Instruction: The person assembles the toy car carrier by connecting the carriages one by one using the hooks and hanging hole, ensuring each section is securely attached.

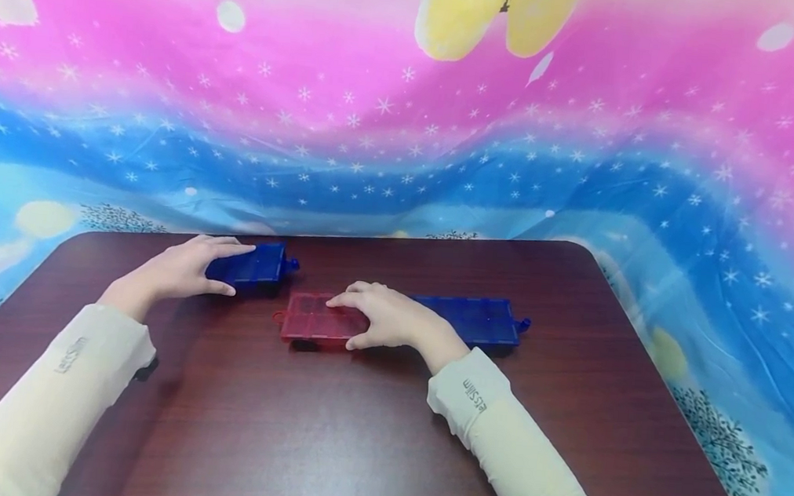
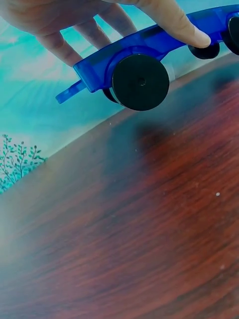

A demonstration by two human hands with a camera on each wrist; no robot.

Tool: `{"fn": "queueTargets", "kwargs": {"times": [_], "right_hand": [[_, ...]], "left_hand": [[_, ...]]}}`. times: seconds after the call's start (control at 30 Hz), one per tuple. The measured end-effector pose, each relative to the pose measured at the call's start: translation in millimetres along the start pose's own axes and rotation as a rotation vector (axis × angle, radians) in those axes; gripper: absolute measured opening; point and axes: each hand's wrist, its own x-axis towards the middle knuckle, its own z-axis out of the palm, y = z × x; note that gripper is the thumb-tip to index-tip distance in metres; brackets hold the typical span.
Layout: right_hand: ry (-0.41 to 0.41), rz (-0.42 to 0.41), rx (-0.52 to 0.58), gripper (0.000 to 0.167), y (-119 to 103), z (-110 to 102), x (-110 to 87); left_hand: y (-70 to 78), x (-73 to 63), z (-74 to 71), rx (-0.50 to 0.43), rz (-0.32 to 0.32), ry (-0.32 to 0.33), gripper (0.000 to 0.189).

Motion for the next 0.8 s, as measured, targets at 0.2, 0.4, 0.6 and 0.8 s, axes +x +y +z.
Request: {"fn": "queueTargets", "kwargs": {"times": [0.2,0.4,0.6,0.8], "right_hand": [[0.006,-0.007,0.009,0.066,2,3,0.0],[0.005,-0.003,0.023,0.066,3,4,-1.5],[0.002,-0.008,0.021,0.066,2,3,-1.9],[0.018,-0.011,0.048,0.066,4,1,-3.9]], "left_hand": [[2.9,-8.1,-2.0,0.011,0.018,0.003,0.077],[3.2,-17.4,-3.5,0.027,0.02,0.022,0.077],[3.4,-28.0,-4.8,0.033,0.019,0.022,0.076],[3.4,-37.2,-9.7,0.03,0.017,0.038,0.076]]}}
